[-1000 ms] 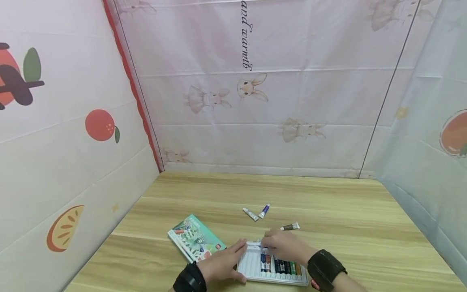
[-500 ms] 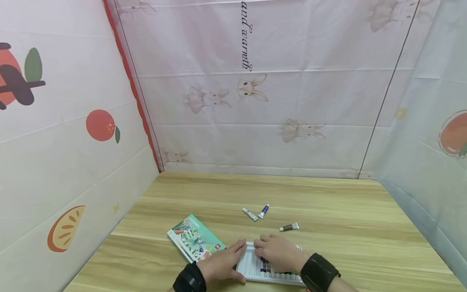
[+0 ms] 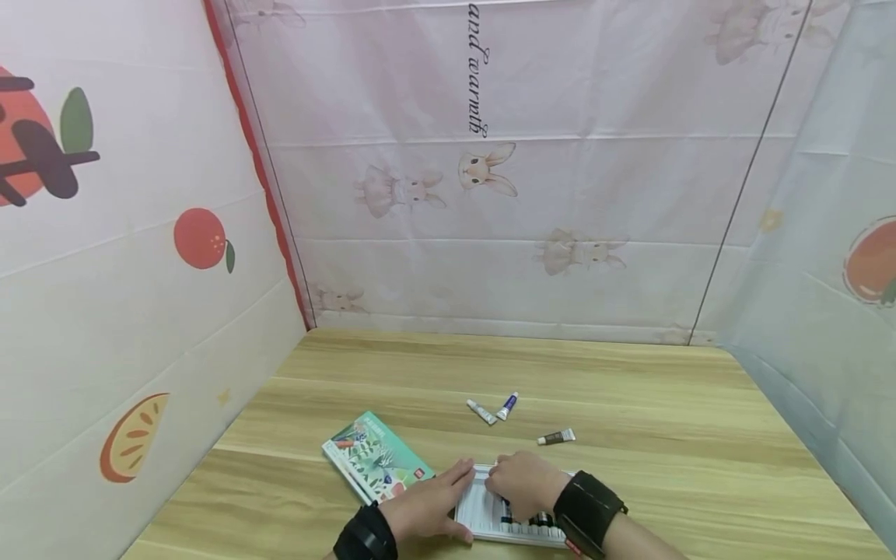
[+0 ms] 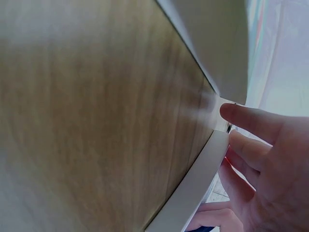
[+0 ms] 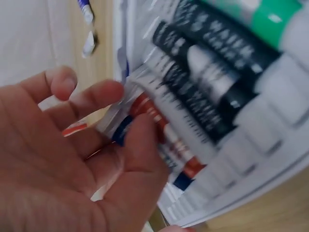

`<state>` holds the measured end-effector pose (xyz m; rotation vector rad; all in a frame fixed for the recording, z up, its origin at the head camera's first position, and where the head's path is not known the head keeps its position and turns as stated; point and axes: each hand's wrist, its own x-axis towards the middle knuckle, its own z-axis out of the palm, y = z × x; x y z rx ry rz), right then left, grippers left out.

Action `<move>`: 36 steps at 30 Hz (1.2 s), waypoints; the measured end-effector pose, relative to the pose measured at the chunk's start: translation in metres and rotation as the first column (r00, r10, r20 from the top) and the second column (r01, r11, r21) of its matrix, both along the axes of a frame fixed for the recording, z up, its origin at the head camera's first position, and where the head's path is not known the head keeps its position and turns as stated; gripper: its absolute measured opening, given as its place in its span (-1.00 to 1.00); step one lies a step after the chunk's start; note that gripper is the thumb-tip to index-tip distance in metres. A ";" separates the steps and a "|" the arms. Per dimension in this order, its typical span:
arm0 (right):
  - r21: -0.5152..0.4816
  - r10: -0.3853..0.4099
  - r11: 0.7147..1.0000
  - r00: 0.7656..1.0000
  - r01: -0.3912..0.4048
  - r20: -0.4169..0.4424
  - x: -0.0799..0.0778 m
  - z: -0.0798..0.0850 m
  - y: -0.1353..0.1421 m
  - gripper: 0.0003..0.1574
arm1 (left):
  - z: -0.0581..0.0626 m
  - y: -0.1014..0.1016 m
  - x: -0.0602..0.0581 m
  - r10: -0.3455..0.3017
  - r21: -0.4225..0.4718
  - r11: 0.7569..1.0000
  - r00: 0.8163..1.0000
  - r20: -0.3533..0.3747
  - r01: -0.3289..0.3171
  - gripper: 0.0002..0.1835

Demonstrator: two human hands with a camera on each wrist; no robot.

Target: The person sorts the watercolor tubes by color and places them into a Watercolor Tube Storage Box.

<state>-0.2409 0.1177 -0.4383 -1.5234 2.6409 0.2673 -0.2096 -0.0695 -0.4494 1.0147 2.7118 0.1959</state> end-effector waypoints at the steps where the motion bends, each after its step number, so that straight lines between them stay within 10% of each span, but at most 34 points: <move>1: 0.010 -0.020 1.000 1.000 0.020 0.022 0.001 0.003 -0.001 -0.67 | 0.000 0.000 0.000 0.002 0.000 1.000 1.000 0.002 -0.002 -0.06; 22: -0.181 -0.019 0.983 0.998 0.029 0.054 0.001 0.034 0.022 -0.87 | -0.002 0.000 -0.002 0.028 0.000 1.000 0.999 0.036 -0.028 -0.06; 30: -0.479 -0.357 0.794 0.925 0.375 0.133 -0.021 0.016 0.077 -0.87 | -0.003 0.001 -0.002 0.037 0.006 0.999 0.999 0.031 -0.037 -0.06; 36: -0.449 -0.439 0.765 0.884 0.462 0.162 -0.028 -0.011 0.098 -0.91 | -0.005 0.001 -0.001 0.040 0.008 0.999 0.999 0.026 -0.041 -0.05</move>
